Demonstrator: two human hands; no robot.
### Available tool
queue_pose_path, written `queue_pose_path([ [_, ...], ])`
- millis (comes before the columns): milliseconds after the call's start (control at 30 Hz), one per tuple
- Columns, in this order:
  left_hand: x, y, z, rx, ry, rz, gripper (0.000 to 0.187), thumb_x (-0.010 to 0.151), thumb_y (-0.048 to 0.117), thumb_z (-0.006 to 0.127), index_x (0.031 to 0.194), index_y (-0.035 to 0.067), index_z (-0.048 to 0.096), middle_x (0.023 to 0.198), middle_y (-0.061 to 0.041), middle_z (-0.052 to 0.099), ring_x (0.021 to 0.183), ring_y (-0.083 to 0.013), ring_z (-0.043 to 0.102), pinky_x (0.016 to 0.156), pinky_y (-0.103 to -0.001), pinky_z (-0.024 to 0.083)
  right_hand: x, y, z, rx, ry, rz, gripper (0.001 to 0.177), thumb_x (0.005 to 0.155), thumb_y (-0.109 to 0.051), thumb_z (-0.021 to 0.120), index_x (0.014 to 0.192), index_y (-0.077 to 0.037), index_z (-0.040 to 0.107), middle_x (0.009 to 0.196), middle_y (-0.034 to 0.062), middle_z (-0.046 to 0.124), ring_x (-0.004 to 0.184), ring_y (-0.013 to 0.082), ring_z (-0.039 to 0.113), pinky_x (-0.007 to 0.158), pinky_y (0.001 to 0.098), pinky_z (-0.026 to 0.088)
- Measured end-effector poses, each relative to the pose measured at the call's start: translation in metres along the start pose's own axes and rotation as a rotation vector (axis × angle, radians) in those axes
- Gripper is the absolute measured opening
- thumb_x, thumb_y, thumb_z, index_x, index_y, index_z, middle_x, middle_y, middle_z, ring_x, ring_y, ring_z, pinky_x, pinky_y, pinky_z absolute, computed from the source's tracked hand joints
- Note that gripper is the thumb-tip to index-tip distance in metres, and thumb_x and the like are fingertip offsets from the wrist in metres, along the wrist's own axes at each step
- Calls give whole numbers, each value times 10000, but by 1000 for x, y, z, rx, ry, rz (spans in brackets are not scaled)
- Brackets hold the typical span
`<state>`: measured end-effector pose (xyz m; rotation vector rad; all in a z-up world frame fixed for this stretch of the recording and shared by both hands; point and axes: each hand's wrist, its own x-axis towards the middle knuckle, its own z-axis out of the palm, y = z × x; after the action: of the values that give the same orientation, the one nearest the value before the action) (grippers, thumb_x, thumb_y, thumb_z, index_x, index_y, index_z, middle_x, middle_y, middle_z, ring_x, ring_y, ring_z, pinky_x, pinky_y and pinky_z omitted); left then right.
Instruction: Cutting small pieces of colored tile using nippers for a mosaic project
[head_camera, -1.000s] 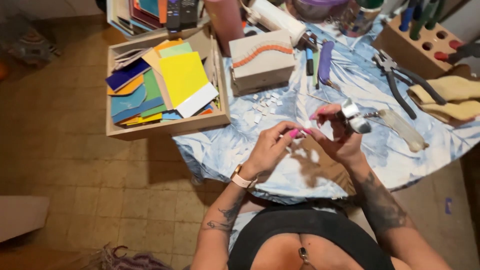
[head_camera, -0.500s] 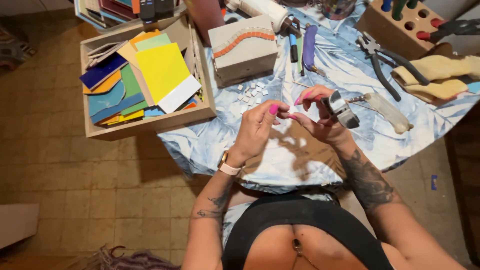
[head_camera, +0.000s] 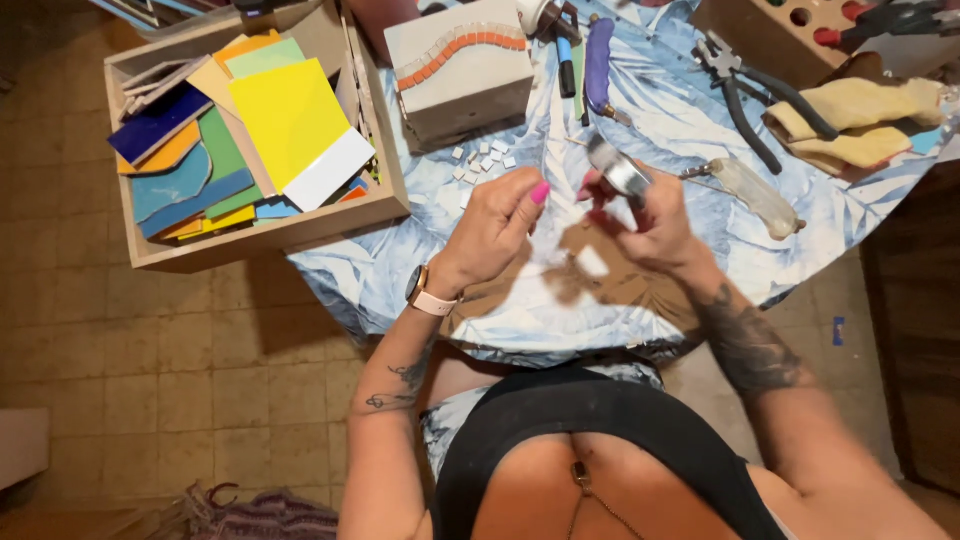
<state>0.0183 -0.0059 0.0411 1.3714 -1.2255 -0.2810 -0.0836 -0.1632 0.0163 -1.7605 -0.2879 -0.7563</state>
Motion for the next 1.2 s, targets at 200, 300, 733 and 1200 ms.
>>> queue_pose_path([
  [200,-5,-5,-4,90,31,0,268,917,151,324,688,74,442,555,-83,421,523,-252,474,527,-307,434,-13,7,-39,-418,-268,189,323,835,-298,530,981,-12,562,699,134,568,551,244,533,505,337,426],
  [300,-6,-8,-5,126,38,9,264,915,161,341,688,79,447,570,-77,425,526,-260,472,530,-309,430,-15,4,-44,-459,-367,248,264,810,-195,557,951,26,529,738,211,559,610,355,557,530,394,430],
  [733,-8,-9,2,327,0,-56,247,917,247,345,729,117,437,622,-67,423,595,-302,511,541,-355,437,-21,2,-52,-463,-578,440,367,742,-173,568,1056,7,510,867,227,562,805,406,560,672,468,450],
  [1200,-12,-14,4,416,11,-40,249,915,287,343,736,137,427,630,-47,389,639,-284,520,550,-348,449,-23,4,-53,-495,-609,476,391,735,-184,574,1073,0,507,891,207,561,826,388,564,697,457,456],
])
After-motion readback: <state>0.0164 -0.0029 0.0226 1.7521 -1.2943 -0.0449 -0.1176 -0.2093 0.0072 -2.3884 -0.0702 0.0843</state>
